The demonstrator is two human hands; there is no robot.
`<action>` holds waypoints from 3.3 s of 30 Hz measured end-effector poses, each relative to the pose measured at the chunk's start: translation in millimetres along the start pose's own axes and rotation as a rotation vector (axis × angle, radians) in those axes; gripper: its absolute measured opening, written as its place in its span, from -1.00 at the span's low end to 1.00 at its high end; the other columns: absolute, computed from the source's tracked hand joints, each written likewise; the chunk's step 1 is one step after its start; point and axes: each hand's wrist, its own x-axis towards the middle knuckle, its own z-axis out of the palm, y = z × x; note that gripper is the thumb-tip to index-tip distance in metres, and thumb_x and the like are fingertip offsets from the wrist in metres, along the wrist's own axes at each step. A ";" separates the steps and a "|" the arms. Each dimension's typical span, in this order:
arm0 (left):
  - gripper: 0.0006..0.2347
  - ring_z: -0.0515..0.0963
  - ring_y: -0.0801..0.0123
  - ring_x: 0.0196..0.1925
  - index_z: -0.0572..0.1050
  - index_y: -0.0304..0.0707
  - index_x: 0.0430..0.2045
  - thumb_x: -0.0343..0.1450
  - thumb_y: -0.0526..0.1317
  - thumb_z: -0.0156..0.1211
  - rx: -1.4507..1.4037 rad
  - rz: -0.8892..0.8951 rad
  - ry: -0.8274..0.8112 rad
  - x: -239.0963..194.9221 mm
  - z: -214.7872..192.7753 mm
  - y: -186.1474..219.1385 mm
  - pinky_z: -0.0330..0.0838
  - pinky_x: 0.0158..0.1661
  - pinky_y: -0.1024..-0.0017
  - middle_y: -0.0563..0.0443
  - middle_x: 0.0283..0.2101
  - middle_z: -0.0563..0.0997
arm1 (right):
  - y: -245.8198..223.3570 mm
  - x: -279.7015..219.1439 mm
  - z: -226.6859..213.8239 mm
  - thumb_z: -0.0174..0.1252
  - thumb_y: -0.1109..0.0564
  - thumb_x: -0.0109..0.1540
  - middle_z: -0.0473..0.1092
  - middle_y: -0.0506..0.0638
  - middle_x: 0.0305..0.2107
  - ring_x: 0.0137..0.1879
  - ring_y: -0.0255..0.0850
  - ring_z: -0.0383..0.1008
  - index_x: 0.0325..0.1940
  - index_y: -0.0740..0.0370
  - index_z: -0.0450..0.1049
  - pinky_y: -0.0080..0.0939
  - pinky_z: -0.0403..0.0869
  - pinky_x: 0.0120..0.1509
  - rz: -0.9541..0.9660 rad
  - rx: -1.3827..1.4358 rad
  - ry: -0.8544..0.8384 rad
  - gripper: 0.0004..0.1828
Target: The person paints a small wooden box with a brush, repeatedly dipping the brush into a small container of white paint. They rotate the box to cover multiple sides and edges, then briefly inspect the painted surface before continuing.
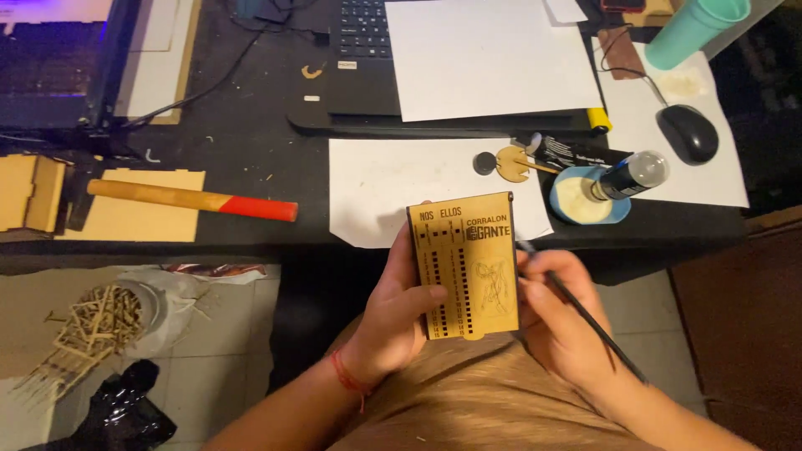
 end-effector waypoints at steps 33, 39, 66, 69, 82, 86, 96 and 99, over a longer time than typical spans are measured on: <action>-0.26 0.48 0.17 0.11 -0.01 -0.11 0.16 0.17 -0.41 0.37 0.335 -0.134 -0.189 14.2 62.5 26.1 0.49 0.03 0.29 -0.29 0.13 0.38 | -1.5 12.2 37.0 0.12 0.26 0.24 0.26 0.30 0.16 0.16 -0.04 0.44 -0.02 0.16 0.17 -0.15 0.47 0.06 -0.261 -0.408 0.109 -0.69; 0.03 0.44 0.15 0.16 -0.17 0.09 0.37 0.11 -0.26 0.58 0.126 -0.144 -0.291 20.1 16.4 2.0 0.48 -0.04 0.33 -0.31 0.29 0.28 | -28.9 15.5 20.9 0.12 0.08 0.28 0.30 0.26 0.17 0.13 0.02 0.46 0.13 0.20 0.26 -0.13 0.50 0.15 -0.269 -0.342 0.037 -0.62; 0.06 0.42 0.39 -0.04 -0.16 0.01 0.43 0.06 -0.29 0.51 0.277 -0.204 -0.113 31.6 -4.3 -9.9 0.44 -0.20 0.45 -0.01 0.05 0.36 | -84.9 33.9 -95.2 0.15 0.30 0.27 0.55 0.14 -0.27 -0.15 -0.22 0.60 -0.09 0.32 0.50 -0.34 0.57 0.02 -0.103 -1.122 0.470 -0.86; 0.00 0.53 0.21 -0.12 -0.10 -0.03 0.38 0.03 -0.34 0.45 0.307 -0.215 -0.091 41.4 -1.0 -14.2 0.49 -0.24 0.40 -0.14 0.14 0.39 | -83.3 32.9 -105.5 0.18 0.25 0.29 0.55 0.11 -0.28 -0.13 -0.19 0.61 -0.11 0.33 0.52 -0.30 0.55 -0.01 -0.223 -1.342 0.372 -0.88; 0.01 0.42 0.29 0.01 -0.13 -0.05 0.42 0.08 -0.26 0.46 0.226 -0.252 -0.187 105.4 22.4 -51.4 0.47 -0.11 0.36 -0.08 0.08 0.34 | -92.0 37.2 -120.8 -0.05 0.28 0.36 0.46 0.32 -0.23 -0.08 0.09 0.51 -0.23 0.48 0.41 0.00 0.50 0.13 -0.583 -1.410 0.213 -0.82; 0.00 0.58 0.08 -0.10 -0.11 -0.04 0.41 0.06 -0.37 0.41 0.231 -0.275 -0.160 110.2 13.1 -56.8 0.55 -0.10 0.22 -0.06 0.25 0.28 | -120.1 50.6 -124.8 -0.21 0.53 0.30 0.42 0.37 -0.18 -0.30 -0.05 0.39 -0.16 0.55 0.42 -0.19 0.47 -0.19 -0.578 -1.430 0.140 -0.75; 0.06 0.39 0.32 0.12 -0.20 -0.04 0.45 0.12 -0.18 0.54 0.201 -0.274 -0.159 119.1 9.9 -65.4 0.44 0.01 0.38 -0.05 0.25 0.26 | -118.7 121.3 -126.0 0.29 -0.01 0.25 0.49 0.11 -0.06 -0.02 -0.03 0.48 0.17 0.26 0.49 -0.07 0.39 -0.01 -0.130 -1.776 -0.050 -0.53; 0.06 0.41 0.32 0.13 -0.25 -0.06 0.44 0.12 -0.28 0.49 0.180 -0.304 -0.153 120.9 8.3 -66.6 0.47 0.00 0.34 -0.08 0.27 0.24 | -112.9 123.1 -136.2 0.26 0.11 0.34 0.48 0.21 -0.12 -0.06 0.03 0.46 0.18 0.48 0.48 -0.05 0.38 -0.02 -0.239 -1.760 -0.044 -0.58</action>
